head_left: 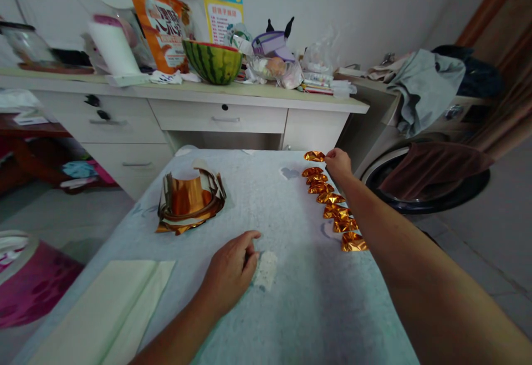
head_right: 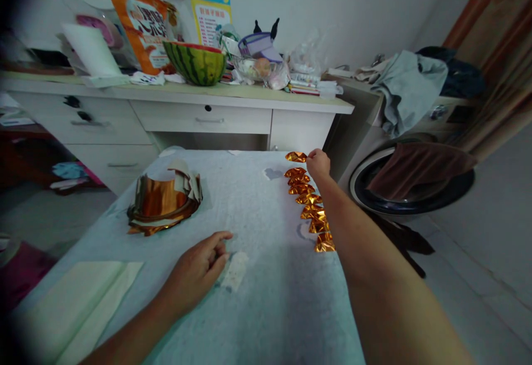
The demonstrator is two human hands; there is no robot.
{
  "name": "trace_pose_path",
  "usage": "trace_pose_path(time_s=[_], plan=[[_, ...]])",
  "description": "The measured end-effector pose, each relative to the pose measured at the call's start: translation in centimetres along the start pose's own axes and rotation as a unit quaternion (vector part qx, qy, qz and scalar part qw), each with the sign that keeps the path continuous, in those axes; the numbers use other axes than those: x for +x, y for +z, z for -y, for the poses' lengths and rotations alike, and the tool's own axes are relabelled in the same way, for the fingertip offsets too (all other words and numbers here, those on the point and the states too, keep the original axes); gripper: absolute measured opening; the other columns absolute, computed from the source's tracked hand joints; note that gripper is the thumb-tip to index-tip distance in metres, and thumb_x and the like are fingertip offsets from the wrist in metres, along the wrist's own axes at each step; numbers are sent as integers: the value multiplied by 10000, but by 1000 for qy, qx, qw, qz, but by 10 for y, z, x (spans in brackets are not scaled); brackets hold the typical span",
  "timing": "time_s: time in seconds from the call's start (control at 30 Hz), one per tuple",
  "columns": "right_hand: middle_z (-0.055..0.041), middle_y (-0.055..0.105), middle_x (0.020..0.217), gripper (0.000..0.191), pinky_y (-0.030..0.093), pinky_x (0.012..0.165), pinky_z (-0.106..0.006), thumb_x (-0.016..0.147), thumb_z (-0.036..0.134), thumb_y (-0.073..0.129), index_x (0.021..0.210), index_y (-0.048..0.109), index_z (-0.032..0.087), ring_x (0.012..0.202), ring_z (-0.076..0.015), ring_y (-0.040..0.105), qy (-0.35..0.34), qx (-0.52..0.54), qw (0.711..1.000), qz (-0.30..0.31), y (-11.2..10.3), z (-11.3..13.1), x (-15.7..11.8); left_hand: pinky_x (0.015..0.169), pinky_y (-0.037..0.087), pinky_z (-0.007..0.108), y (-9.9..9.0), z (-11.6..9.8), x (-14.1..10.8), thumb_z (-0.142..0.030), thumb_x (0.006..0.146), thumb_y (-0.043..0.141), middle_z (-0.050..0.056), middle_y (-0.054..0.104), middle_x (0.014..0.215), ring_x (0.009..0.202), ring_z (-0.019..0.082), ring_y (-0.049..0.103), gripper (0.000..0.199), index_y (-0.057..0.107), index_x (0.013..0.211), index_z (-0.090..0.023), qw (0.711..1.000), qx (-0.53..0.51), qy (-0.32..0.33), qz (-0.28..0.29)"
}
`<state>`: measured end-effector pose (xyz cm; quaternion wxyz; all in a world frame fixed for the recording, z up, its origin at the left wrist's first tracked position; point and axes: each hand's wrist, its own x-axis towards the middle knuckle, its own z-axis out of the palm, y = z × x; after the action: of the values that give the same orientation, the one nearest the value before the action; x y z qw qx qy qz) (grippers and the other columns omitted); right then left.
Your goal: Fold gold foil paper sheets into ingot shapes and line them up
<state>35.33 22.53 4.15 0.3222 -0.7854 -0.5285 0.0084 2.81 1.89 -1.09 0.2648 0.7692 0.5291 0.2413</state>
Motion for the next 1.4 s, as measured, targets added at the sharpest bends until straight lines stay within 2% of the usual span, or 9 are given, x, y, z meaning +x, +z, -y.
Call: trace_pose_path(time_s=[0.23,0.53,0.73,0.9,1.03,1.1,1.17,1.3,1.4], plan=[[-71,684,831,189,386,663,-246,740,95,537,841,686,153,723,-147,564,15,-11,999,33,25,-11,14,747,478,317,2,3,0,-224,841,465,20,651,810,762,187,630,297,568,1119,-207,1000,-1,8,-14],[-73,690,833,215,379,642,-235,739,108,552,897,696,137,680,-128,559,13,-15,997,72,35,-19,20,772,486,331,5,6,-1,-229,862,462,34,651,837,794,194,632,286,566,1127,-204,1000,12,15,-8],[-66,687,837,246,397,655,-240,717,94,529,880,704,153,701,-144,571,6,0,997,82,34,-22,19,778,485,331,4,7,0,-216,855,464,31,651,840,797,193,631,281,562,1118,-215,1000,10,19,-12],[-106,678,935,347,421,757,-276,716,78,486,1001,675,137,832,-199,595,-1,37,999,35,18,-14,9,766,476,323,4,7,-1,-201,848,466,24,639,836,793,187,622,278,565,1107,-211,1000,3,20,-13],[-127,656,999,366,437,784,-296,767,124,445,1090,617,115,895,-212,592,-31,93,995,9,6,13,-16,760,468,317,4,4,0,-188,838,466,23,633,830,791,186,617,284,573,1099,-210,1000,-1,24,-16],[-117,652,1022,340,453,759,-289,787,158,440,1078,611,119,875,-193,598,-64,130,989,31,5,32,-38,758,463,315,3,2,1,-180,828,473,25,635,833,793,186,615,276,584,1079,-204,1000,-3,26,-16],[-71,672,936,285,467,703,-268,785,182,468,1013,632,139,784,-160,607,-108,169,975,92,7,53,-65,764,457,314,2,0,2,-170,817,480,29,638,845,810,187,611,265,599,1052,-199,999,-8,28,-19],[7,670,772,152,462,619,-222,766,186,540,860,659,172,664,-115,597,-200,223,927,227,12,90,-124,741,454,292,-1,-2,1,-151,800,483,24,641,823,782,172,605,226,625,971,-196,998,-44,22,-25],[17,668,738,119,451,612,-209,764,155,555,817,661,173,648,-104,585,-246,239,898,277,17,111,-161,706,456,272,-7,0,1,-180,827,464,21,635,824,740,154,600,180,626,905,-190,994,-82,3,-69]])
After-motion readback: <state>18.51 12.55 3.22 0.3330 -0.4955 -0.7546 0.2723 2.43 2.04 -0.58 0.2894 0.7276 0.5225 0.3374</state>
